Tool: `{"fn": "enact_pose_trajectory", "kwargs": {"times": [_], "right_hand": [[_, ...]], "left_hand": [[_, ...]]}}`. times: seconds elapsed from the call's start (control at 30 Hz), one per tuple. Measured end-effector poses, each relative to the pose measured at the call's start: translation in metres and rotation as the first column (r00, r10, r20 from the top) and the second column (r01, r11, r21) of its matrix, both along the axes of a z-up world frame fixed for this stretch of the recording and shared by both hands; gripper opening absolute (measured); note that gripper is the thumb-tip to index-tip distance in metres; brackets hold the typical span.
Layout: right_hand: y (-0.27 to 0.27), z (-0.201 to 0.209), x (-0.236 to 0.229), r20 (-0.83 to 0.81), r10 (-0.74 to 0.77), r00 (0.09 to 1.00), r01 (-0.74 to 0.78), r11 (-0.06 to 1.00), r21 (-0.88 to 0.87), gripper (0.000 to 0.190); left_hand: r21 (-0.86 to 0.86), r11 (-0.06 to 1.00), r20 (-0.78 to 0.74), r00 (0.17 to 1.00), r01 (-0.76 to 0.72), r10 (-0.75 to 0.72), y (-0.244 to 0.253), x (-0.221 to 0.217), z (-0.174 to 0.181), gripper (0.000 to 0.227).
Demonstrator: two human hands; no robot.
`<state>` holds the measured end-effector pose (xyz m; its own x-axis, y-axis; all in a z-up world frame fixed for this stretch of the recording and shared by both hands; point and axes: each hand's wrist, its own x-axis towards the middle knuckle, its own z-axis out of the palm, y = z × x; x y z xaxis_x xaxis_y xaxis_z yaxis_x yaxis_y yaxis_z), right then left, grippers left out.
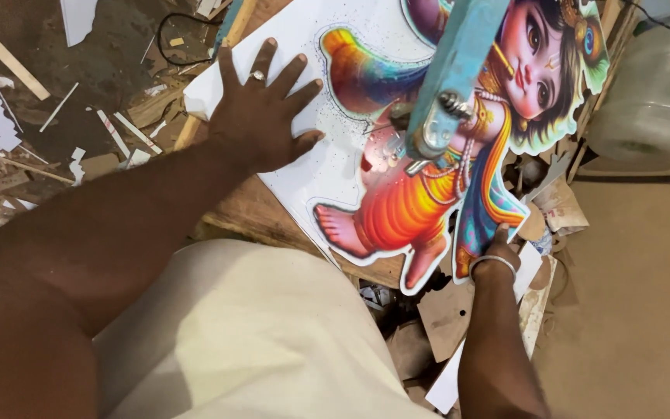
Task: Cutting a decorative cardboard or foam sign using a power saw.
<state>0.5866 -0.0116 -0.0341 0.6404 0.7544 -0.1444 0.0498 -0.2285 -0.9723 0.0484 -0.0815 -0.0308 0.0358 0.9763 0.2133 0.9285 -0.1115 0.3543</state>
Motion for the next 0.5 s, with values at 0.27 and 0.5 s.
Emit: {"fn": "enact_pose_trajectory", "kwargs": {"times": [0.27, 0.5], "right_hand": [[-0.005, 0.000, -0.003, -0.024, -0.150, 0.988, 0.144, 0.976, -0.160, 0.057], [-0.024, 0.030, -0.048, -0.029, -0.154, 0.988, 0.146, 0.973, -0.177, 0.054]], "left_hand": [[0.033, 0.999, 0.009, 1.000, 0.025, -0.026, 0.003, -0.007, 0.002, 0.077], [0.022, 1.000, -0.045, 0.999, 0.020, -0.019, 0.013, -0.006, -0.002, 0.079]]}}
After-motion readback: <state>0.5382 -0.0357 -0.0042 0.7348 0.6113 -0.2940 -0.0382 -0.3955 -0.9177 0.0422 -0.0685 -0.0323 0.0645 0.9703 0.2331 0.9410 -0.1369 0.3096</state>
